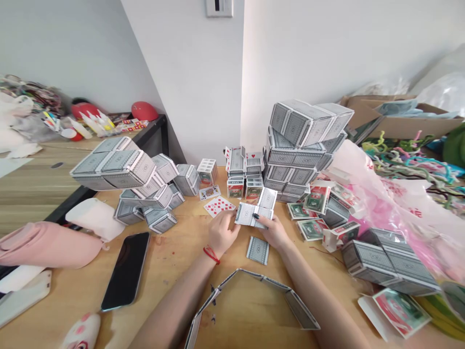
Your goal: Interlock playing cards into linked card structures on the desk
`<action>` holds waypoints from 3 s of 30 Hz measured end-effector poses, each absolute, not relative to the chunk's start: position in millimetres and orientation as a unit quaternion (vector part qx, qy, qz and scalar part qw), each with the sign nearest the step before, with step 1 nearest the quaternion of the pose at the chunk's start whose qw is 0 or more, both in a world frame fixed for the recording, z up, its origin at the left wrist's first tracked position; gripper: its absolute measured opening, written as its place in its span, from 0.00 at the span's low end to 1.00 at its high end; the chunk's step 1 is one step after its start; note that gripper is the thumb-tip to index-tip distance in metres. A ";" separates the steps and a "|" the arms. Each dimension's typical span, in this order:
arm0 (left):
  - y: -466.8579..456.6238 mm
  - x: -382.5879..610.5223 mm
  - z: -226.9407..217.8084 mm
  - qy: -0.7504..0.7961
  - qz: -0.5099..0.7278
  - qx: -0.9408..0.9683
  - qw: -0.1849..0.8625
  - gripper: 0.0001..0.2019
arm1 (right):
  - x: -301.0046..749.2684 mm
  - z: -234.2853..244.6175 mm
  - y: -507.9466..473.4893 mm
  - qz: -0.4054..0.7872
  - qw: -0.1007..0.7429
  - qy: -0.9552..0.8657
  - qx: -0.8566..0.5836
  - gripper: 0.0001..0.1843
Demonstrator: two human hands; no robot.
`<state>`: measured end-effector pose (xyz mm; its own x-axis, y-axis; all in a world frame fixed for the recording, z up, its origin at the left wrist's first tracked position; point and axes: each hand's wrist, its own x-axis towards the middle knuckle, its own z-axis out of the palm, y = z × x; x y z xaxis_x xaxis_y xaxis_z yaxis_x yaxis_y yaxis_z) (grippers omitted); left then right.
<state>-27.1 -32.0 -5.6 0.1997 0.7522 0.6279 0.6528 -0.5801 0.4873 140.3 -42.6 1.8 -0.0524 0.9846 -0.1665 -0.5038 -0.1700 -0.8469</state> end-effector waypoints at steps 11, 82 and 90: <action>-23.7 -27.6 -2.0 0.431 0.456 0.775 0.080 0.08 | 146.0 -0.1 -41.0 0.700 0.566 -0.248 -0.358 0.20; -0.5 -31.5 -9.3 0.432 0.537 0.359 0.630 0.15 | 146.4 -13.6 -34.3 0.485 0.617 -0.415 -0.460 0.16; -1.1 -30.5 -4.5 0.480 0.532 0.390 0.578 0.16 | 152.5 -11.2 -36.0 0.502 0.562 -0.450 -0.480 0.18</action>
<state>-30.5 -1.1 -4.5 -0.0271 0.9897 -0.1403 -0.2394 0.1298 0.9622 152.5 -36.0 -11.2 0.0908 0.9956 0.0234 -0.1328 0.0354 -0.9905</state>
